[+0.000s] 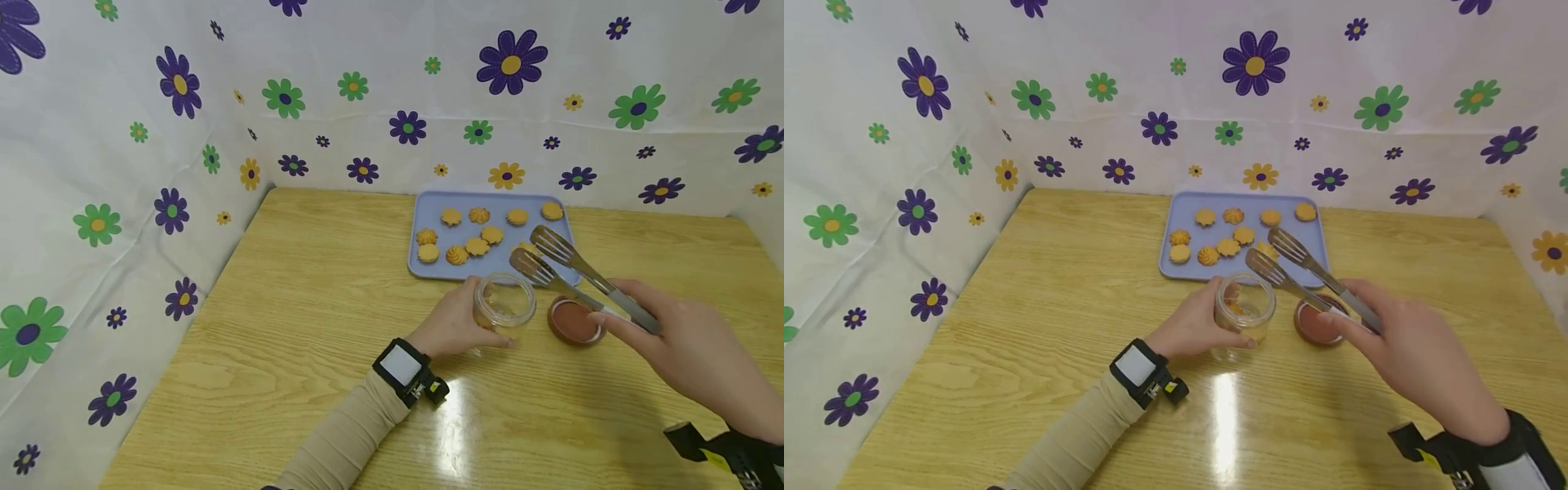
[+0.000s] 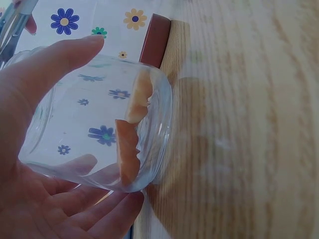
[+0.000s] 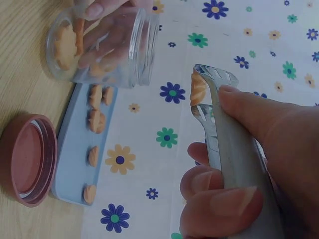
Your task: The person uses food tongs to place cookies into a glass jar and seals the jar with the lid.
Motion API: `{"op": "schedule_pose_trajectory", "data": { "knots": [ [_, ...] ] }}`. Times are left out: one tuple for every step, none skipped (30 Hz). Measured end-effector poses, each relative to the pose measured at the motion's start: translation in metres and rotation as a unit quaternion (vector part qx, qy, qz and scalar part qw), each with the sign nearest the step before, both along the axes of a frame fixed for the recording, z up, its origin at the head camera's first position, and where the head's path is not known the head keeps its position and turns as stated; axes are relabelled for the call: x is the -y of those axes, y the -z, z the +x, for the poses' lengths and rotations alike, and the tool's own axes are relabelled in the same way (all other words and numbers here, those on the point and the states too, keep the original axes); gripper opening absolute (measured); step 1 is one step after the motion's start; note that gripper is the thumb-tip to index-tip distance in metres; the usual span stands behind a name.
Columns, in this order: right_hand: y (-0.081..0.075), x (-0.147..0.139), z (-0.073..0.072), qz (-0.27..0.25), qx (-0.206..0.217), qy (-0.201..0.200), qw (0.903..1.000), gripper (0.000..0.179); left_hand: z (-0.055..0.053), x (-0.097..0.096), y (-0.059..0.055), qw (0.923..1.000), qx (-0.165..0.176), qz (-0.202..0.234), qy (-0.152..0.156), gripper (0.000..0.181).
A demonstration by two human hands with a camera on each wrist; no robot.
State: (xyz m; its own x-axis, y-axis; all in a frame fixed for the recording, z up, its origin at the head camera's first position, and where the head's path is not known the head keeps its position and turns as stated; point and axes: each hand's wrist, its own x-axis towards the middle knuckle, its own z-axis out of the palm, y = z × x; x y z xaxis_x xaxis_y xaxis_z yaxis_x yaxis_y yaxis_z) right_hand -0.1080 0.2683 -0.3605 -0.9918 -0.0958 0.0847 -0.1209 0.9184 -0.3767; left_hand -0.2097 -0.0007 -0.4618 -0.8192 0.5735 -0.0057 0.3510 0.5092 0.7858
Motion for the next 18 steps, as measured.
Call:
{"op": "schedule_pose_trajectory", "data": {
  "knots": [
    [-0.0002, 0.0008, 0.0014, 0.004, 0.002, -0.002, 1.0, 0.062, 0.0, 0.0, 0.0002, 1.0, 0.0, -0.001, -0.001, 0.093],
    [-0.0003, 0.0015, 0.0025, 0.006, 0.004, -0.004, 1.0, 0.062, -0.0001, 0.0, 0.0004, 1.0, 0.001, -0.002, -0.001, 0.093],
    [-0.0003, 0.0023, 0.0035, 0.01, 0.009, -0.004, 0.9999, 0.063, -0.0001, 0.0, 0.0007, 1.0, 0.002, -0.003, -0.002, 0.093],
    [-0.0004, 0.003, 0.0039, 0.012, 0.015, -0.005, 0.9998, 0.064, -0.0002, 0.0, 0.0009, 1.0, 0.003, -0.004, -0.002, 0.093],
    [-0.0004, 0.0036, 0.0042, 0.015, 0.021, -0.005, 0.9997, 0.064, -0.0003, -0.0001, 0.001, 1.0, 0.004, -0.004, -0.002, 0.093],
    [-0.0001, 0.0042, 0.0044, 0.017, 0.024, -0.007, 0.9995, 0.065, -0.0004, -0.0001, 0.0011, 1.0, 0.004, -0.005, -0.003, 0.093],
    [0.0003, 0.0048, 0.0047, 0.018, 0.028, -0.009, 0.9994, 0.065, -0.0004, -0.0001, 0.0011, 1.0, 0.006, -0.004, -0.003, 0.094],
    [0.0008, 0.0055, 0.0051, 0.02, 0.031, -0.011, 0.9993, 0.065, -0.0004, -0.0001, 0.001, 1.0, 0.008, -0.004, -0.003, 0.094],
    [0.0015, 0.0061, 0.0055, 0.021, 0.031, -0.014, 0.9992, 0.064, -0.0004, -0.0002, 0.0008, 0.9999, 0.011, -0.002, -0.003, 0.095],
    [0.0022, 0.0066, 0.0056, 0.019, 0.035, -0.017, 0.9991, 0.063, -0.0003, -0.0002, 0.0005, 0.9999, 0.013, 0.0, -0.004, 0.095],
    [0.003, 0.0071, 0.0059, 0.017, 0.04, -0.019, 0.9989, 0.063, -0.0003, -0.0003, 0.0002, 0.9999, 0.016, 0.001, -0.004, 0.095],
    [0.0039, 0.0075, 0.0064, 0.014, 0.041, -0.021, 0.9988, 0.063, -0.0003, -0.0003, 0.0001, 0.9998, 0.018, 0.001, -0.005, 0.095],
    [0.0047, 0.0079, 0.0067, 0.012, 0.044, -0.022, 0.9987, 0.063, -0.0002, -0.0004, -0.0001, 0.9998, 0.019, 0.001, -0.006, 0.095],
    [0.0054, 0.0081, 0.007, 0.011, 0.047, -0.023, 0.9986, 0.063, -0.0003, -0.0005, -0.0002, 0.9998, 0.021, 0.001, -0.007, 0.095],
    [0.006, 0.0082, 0.0072, 0.01, 0.051, -0.023, 0.9984, 0.063, -0.0003, -0.0006, -0.0002, 0.9997, 0.021, 0.0, -0.007, 0.094],
    [0.0066, 0.0082, 0.0074, 0.009, 0.053, -0.022, 0.9983, 0.064, -0.0004, -0.0006, -0.0001, 0.9997, 0.021, -0.001, -0.008, 0.094],
    [0.0072, 0.0083, 0.0077, 0.009, 0.053, -0.022, 0.9983, 0.063, -0.0005, -0.0007, 0.0, 0.9997, 0.021, -0.001, -0.008, 0.093],
    [0.0076, 0.0082, 0.0078, 0.01, 0.052, -0.022, 0.9984, 0.063, -0.0006, -0.0007, 0.0001, 0.9997, 0.021, -0.002, -0.008, 0.093]
  ]
}}
